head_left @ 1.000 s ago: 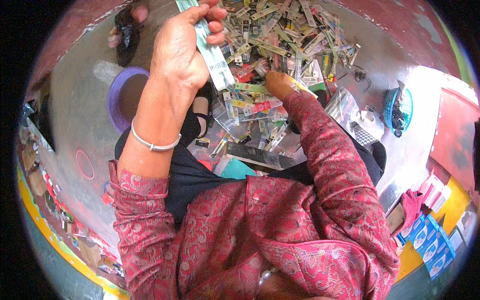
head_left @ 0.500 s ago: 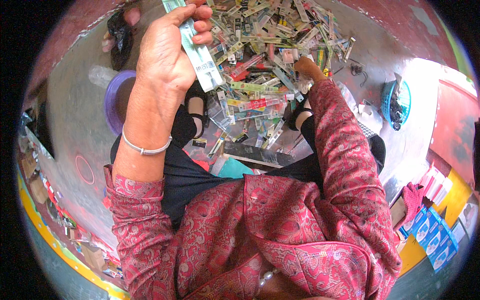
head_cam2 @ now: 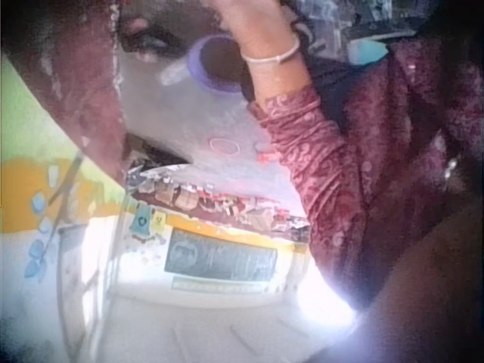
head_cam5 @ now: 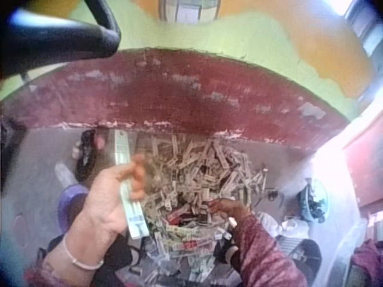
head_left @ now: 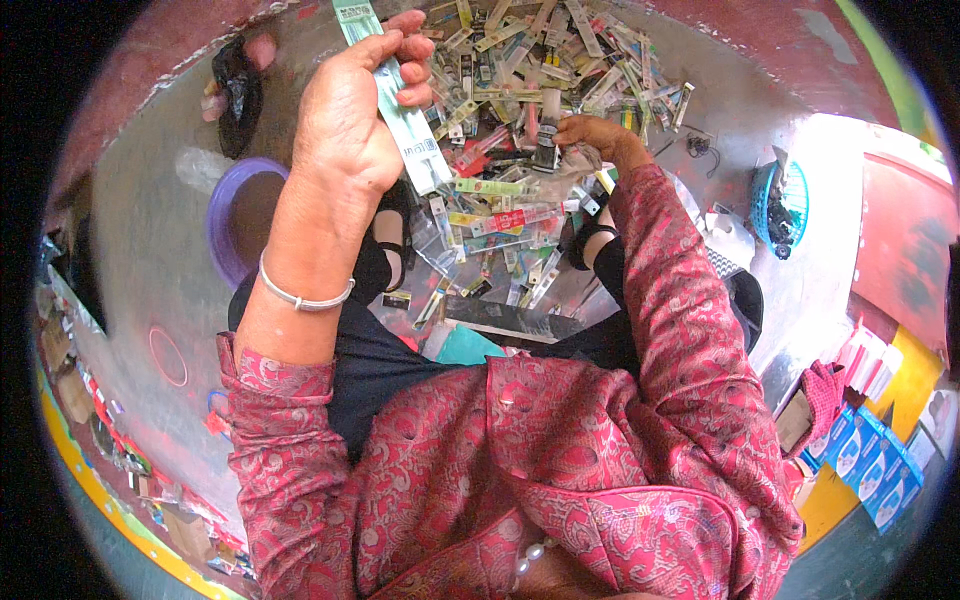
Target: The person sorts through a large pile of plastic-wrapped items on the floor, picks up specific narrow tubes by hand, and places them into a plastic bag.
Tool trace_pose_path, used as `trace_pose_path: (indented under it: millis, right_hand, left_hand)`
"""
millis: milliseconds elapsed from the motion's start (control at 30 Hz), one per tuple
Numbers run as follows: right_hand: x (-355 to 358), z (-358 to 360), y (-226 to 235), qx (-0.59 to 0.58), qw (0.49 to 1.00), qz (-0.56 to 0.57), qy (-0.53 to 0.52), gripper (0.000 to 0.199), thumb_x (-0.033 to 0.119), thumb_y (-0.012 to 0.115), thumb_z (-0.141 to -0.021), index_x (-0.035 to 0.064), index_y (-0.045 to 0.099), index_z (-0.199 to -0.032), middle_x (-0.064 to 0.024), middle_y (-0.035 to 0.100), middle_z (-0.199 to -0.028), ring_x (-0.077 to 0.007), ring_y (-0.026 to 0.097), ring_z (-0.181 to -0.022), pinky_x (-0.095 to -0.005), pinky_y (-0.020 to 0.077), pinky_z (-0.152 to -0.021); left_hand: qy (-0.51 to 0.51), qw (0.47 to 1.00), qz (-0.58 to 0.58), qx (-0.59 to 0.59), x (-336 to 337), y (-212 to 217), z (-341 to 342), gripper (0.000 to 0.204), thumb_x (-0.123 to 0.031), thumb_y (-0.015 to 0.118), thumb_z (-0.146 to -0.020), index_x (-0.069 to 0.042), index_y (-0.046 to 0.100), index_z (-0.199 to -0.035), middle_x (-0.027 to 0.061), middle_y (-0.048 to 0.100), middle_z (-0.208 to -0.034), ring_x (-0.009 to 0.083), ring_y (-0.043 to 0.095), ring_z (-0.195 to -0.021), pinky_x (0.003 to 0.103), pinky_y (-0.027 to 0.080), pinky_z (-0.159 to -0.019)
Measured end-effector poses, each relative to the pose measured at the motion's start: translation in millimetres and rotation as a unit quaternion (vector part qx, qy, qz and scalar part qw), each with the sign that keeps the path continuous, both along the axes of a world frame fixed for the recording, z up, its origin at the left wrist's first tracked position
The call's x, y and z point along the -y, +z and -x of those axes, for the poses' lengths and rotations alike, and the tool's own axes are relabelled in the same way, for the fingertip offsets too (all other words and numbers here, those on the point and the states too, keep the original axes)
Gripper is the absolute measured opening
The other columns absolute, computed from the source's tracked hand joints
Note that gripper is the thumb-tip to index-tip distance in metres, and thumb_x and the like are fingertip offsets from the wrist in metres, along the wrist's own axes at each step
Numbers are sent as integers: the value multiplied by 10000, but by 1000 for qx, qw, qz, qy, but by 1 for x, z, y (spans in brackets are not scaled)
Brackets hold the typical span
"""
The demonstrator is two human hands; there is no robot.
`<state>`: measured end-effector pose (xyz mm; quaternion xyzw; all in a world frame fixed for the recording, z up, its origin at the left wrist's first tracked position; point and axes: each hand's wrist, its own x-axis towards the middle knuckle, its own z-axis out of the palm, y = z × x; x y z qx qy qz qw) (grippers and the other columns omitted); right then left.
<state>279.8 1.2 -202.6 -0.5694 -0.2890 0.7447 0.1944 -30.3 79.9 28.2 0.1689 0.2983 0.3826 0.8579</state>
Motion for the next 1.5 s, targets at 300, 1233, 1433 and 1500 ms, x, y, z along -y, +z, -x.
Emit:
trace_pose_path:
  millis: [300,1233,1433,1500]
  right_hand:
    - [-24,30,97,-147,977,-134,76,405,210,659,-727,-34,569,-1038,-109,626,-936,-162,601,-736,-265,479,-677]
    - [56,100,258,-111,984,-137,-11,174,180,549,-822,16,609,-809,-50,609,-660,-96,536,-593,-217,400,-602]
    - [61,84,263,-100,984,-120,-85,183,214,535,-837,51,582,-769,-40,610,-629,-83,502,-500,-215,385,-481]
    - [63,76,263,-91,984,-133,-77,197,232,536,-836,48,581,-780,-43,607,-625,-83,501,-488,-214,388,-472]
  left_hand:
    - [11,997,-10,-82,16,9,-16,166,-76,516,-823,-5,520,-973,57,546,-704,60,403,-483,174,311,-397]
    - [-37,999,-23,-32,31,17,-51,225,-225,641,-778,-39,551,-868,-7,516,-684,30,348,-462,163,258,-373]
    - [-107,993,15,41,21,5,-47,289,-246,515,-850,-15,510,-1023,91,565,-916,58,406,-523,174,346,-429]
    - [-123,992,16,-3,24,3,-54,312,-230,524,-841,-14,493,-1064,86,564,-932,64,425,-547,177,367,-446]
